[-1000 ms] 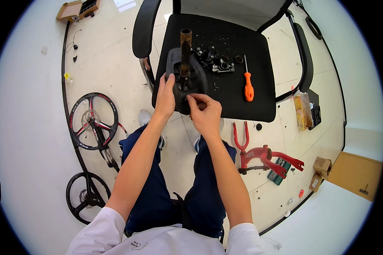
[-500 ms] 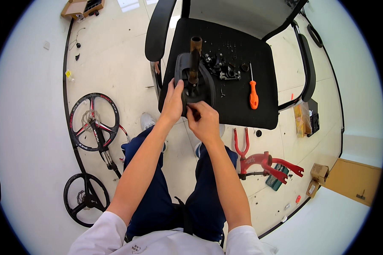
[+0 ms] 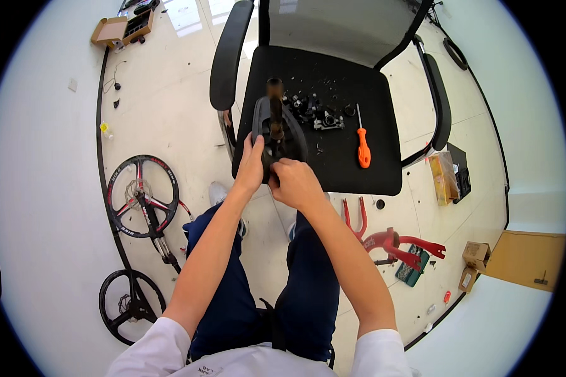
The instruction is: The person assembles a bicycle crankset by inserting a metal arm into a black plastic crank arm and tightening it with an orange screwdriver. The person holds the crank arm, aligns the metal piece, and uses the screwdriver to secure it.
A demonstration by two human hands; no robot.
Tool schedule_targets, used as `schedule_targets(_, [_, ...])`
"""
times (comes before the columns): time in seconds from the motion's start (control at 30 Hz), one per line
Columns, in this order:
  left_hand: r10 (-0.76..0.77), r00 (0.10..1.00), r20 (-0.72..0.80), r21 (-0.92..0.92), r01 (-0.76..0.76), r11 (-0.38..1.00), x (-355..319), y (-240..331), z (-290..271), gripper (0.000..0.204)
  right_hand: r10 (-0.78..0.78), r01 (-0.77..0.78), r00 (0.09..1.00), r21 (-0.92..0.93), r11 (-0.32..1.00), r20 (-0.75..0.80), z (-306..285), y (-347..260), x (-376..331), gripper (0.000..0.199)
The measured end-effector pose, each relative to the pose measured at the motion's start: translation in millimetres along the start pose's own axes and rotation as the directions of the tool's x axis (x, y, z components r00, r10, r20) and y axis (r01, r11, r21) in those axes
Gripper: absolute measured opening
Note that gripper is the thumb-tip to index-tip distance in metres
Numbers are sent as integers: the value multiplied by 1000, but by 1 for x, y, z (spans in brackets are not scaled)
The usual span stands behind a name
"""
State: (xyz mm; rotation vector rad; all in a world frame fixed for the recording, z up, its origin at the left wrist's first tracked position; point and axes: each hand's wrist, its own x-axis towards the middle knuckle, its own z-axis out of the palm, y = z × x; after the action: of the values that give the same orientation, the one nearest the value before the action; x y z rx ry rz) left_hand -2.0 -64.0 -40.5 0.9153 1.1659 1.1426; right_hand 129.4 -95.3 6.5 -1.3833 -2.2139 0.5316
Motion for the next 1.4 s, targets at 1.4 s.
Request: schedule_targets(1.4, [18,1000,-21,-8,-18,1000,2,-13,3,79,-105,218,924,-281,935,367,-18,8,10,27])
